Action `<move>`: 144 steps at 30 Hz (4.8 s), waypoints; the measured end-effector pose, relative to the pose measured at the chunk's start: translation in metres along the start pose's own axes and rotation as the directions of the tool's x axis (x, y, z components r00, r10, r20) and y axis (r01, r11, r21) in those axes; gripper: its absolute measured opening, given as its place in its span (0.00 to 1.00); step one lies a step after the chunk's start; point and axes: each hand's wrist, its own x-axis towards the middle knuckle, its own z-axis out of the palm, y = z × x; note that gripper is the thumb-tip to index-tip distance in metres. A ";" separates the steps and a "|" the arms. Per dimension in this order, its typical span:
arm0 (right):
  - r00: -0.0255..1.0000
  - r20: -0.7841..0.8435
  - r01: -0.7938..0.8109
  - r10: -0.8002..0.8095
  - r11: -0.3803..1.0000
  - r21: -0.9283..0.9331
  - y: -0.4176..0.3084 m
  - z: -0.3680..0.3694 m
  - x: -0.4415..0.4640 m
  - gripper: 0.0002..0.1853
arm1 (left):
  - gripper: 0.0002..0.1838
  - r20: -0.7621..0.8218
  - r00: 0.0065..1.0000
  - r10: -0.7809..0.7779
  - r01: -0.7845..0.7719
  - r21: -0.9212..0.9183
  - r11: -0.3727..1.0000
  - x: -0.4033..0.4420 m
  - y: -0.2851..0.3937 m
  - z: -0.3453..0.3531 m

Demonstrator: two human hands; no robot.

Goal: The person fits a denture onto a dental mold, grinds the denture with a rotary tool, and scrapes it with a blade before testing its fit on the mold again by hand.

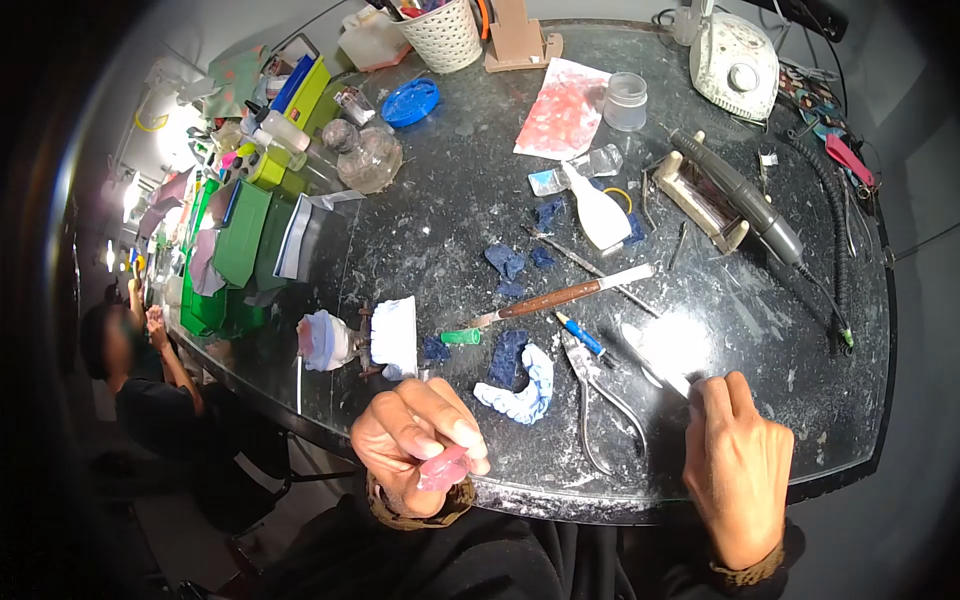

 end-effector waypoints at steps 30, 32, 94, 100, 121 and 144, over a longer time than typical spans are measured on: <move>0.802 -0.505 0.165 -0.318 0.931 -0.325 0.047 0.029 0.157 0.23 | 0.09 -0.013 0.950 -0.313 0.296 -0.290 0.910 0.001 0.002 0.003; 0.825 -0.514 0.150 -0.237 0.967 -0.206 0.044 0.029 0.151 0.25 | 0.09 -0.012 0.954 -0.299 0.285 -0.276 0.918 0.001 0.001 0.003; 0.677 -0.228 0.733 -0.700 0.667 0.131 -0.017 0.009 0.055 0.29 | 0.06 0.101 0.994 0.052 -0.080 0.302 0.950 0.007 -0.004 0.000; 0.687 -0.231 0.723 -0.689 0.679 0.128 -0.018 0.009 0.055 0.29 | 0.07 0.088 0.995 0.057 -0.080 0.294 0.953 0.006 -0.005 0.001; 0.676 -0.236 0.732 -0.698 0.673 0.107 -0.017 0.007 0.057 0.28 | 0.08 0.118 0.992 0.031 -0.064 0.291 0.955 0.009 -0.002 0.001; 0.680 -0.210 0.729 -0.702 0.677 0.099 -0.017 0.006 0.059 0.28 | 0.11 0.112 0.993 0.033 -0.062 0.262 0.963 0.006 -0.005 0.000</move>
